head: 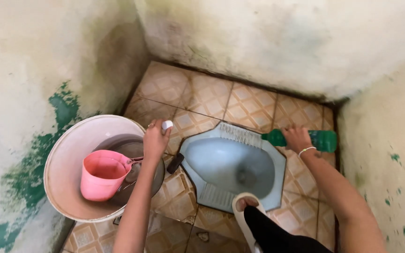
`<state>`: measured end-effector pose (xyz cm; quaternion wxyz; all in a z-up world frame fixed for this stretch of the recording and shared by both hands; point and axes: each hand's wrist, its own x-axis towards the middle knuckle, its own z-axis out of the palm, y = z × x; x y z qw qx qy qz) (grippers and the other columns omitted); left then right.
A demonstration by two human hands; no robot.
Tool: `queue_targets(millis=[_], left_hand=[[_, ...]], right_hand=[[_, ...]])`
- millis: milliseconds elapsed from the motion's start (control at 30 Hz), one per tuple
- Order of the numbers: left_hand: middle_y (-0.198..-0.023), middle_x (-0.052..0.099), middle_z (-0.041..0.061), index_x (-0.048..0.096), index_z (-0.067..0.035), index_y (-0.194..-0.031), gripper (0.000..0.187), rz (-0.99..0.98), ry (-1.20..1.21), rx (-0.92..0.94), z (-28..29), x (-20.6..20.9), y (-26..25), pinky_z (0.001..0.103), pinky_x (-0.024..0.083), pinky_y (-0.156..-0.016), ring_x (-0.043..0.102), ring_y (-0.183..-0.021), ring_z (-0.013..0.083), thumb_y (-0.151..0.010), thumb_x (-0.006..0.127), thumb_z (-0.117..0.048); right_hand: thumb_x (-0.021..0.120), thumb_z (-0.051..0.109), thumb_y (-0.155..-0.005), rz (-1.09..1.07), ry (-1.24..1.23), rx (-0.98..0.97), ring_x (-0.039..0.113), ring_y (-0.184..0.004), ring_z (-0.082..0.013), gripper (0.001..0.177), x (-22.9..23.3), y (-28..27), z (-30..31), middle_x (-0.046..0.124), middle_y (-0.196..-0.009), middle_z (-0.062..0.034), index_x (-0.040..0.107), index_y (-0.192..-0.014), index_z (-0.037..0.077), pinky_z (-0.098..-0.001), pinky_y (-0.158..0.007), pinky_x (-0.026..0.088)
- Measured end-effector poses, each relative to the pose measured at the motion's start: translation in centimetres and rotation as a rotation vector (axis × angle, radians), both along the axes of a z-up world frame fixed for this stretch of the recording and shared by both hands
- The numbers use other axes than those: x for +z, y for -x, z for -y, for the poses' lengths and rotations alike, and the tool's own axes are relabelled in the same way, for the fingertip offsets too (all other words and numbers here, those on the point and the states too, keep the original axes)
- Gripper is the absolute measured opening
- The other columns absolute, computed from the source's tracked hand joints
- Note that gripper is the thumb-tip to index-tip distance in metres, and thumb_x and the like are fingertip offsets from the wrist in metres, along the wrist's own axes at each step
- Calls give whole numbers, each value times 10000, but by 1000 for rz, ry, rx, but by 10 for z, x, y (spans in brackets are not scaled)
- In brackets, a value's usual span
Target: Cleaning a squat toilet using cleaning liquid, a brush, and water.
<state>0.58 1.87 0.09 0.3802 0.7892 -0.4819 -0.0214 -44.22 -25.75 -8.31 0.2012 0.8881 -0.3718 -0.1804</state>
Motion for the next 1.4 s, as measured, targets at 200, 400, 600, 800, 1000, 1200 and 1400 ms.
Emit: queue_targets(millis=[200,400,600,800,1000,1200,1400], left_hand=[[-1050,682,225,681,-12,-1136,322,107,17,-48,3,-27,-15,531,534,-804,667,-965,445,-867,773,-164],[-1045,684,237,686,-19,-1149,310,90,40,-27,-2,-4,-6,530,529,-772,667,-943,450,-895,778,-171],[-1022,687,221,690,-17,-1135,300,51,96,-66,-1,-11,-9,510,532,-766,675,-912,420,-890,785,-163],[-997,684,219,689,-15,-1119,280,56,80,-37,1,-12,-10,521,525,-771,667,-905,425,-910,793,-170],[-1022,688,199,691,-39,-1115,279,19,67,-17,0,-9,-5,508,536,-754,686,-902,405,-879,777,-161],[-1030,688,197,685,-31,-1129,291,66,88,-13,2,-16,-9,506,541,-763,681,-920,409,-884,780,-156],[-1015,692,188,692,-46,-1126,298,22,45,11,5,-17,-9,502,547,-753,691,-900,398,-867,780,-167]], right_hand=[[925,466,-630,-168,12,-119,665,-1101,-210,752,11,80,-53,706,-1136,-15,601,-1263,223,-419,-813,537],[669,342,-1005,-350,-35,11,645,-1133,-253,286,-49,154,-82,736,-1097,4,629,-1277,262,-448,-868,493],[658,309,-944,-236,-153,323,588,-1159,-229,326,-34,108,-125,668,-1174,-19,617,-1263,259,-449,-909,470],[698,214,-824,-40,-265,606,610,-1057,-219,399,-26,-6,-143,668,-1080,-20,629,-1217,202,-381,-826,496],[683,217,-854,120,-159,621,620,-1031,-215,349,13,-110,-141,668,-1079,-39,629,-1196,180,-372,-779,506],[741,256,-706,183,-8,494,641,-1023,-241,572,59,-147,-103,678,-1096,-73,616,-1255,158,-392,-771,539],[719,198,-815,13,106,371,675,-989,-229,466,24,-84,-38,699,-1094,-90,619,-1269,172,-383,-738,572]])
